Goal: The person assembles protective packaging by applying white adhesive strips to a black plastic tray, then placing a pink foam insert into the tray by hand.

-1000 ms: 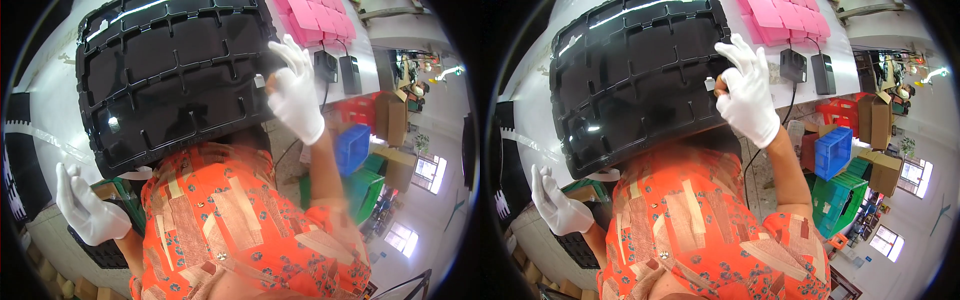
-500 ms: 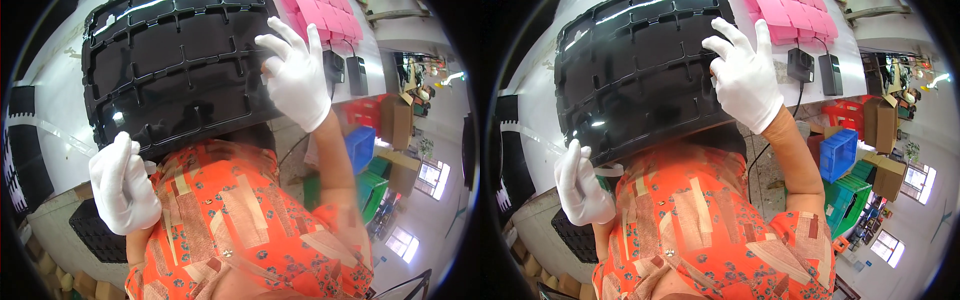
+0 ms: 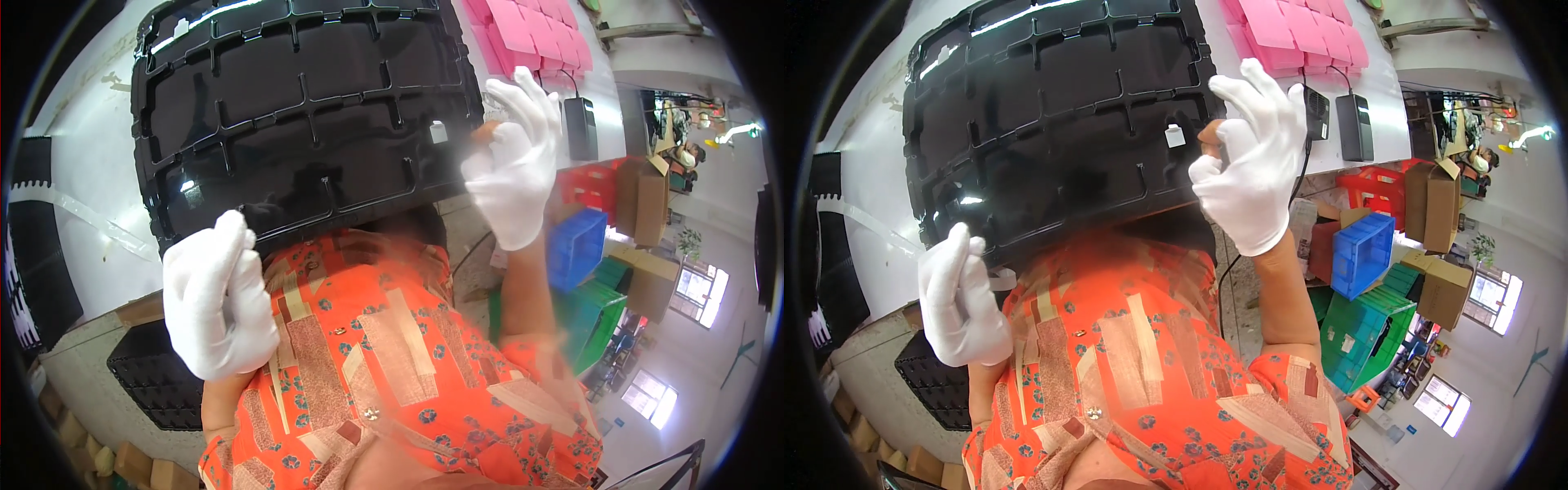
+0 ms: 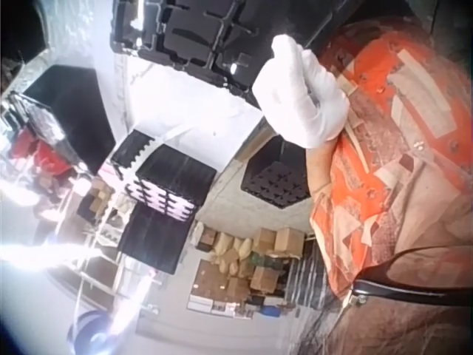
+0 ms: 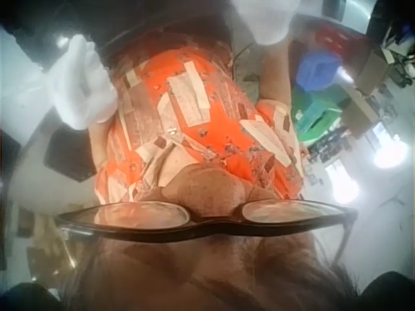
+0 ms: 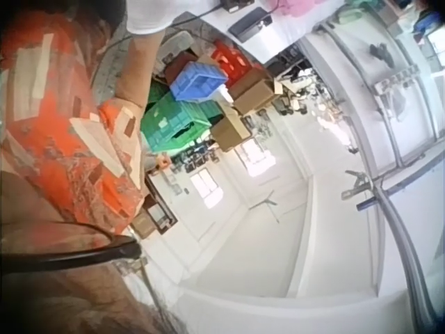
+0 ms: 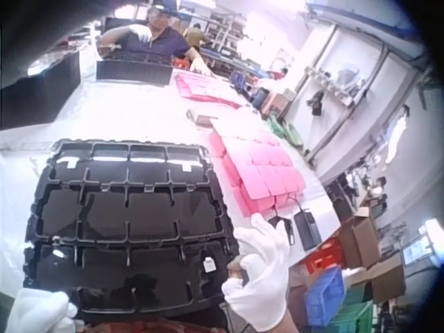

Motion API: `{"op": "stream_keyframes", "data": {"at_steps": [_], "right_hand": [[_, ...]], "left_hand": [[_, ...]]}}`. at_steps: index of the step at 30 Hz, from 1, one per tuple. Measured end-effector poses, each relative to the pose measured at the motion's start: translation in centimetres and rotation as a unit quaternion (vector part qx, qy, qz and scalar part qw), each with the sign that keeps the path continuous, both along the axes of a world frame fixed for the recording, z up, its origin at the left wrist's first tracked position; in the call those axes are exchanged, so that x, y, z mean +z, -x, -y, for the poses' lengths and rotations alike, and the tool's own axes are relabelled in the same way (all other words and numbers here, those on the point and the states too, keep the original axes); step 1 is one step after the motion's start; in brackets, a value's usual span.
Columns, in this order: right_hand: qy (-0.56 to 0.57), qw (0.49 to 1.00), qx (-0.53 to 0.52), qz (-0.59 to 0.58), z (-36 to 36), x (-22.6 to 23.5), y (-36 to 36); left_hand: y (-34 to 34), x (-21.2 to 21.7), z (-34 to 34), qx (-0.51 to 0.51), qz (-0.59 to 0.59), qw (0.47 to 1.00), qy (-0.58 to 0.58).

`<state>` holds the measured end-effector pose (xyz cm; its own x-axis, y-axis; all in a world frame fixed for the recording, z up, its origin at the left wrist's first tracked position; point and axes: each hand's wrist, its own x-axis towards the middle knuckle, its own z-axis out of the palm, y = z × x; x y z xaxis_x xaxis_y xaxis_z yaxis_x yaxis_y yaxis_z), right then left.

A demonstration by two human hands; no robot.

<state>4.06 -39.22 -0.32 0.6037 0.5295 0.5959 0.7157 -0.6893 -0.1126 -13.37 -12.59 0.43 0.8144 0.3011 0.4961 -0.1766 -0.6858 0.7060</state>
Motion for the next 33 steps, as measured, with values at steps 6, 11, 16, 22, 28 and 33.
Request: {"op": "stream_keyframes", "data": {"at_steps": [6,11,16,22,28,33], "right_hand": [[0.108,0.994,0.023,0.003,-1.6,-0.7,-1.9],[0.195,0.979,0.057,-0.009,-2.1,0.6,-2.7],[0.202,0.977,0.071,0.012,-2.4,-0.5,-3.2],[0.145,0.985,0.091,-0.022,-1.4,-0.9,-2.9],[0.000,0.997,0.051,-0.058,-0.7,-0.6,-0.3],[-0.197,0.966,0.028,-0.163,-2.7,1.3,2.9]], "left_hand": [[-2.1,0.8,0.9,-0.089,0.038,0.995,-0.038],[-2.1,0.3,1.1,-0.085,0.046,0.994,-0.039],[-1.8,0.1,0.9,-0.085,0.043,0.995,-0.032],[-1.6,0.1,0.7,-0.083,0.033,0.996,-0.026],[-2.3,-0.6,0.6,-0.090,0.031,0.995,0.002],[-4.1,1.1,1.9,-0.183,-0.100,0.964,0.163]]}}
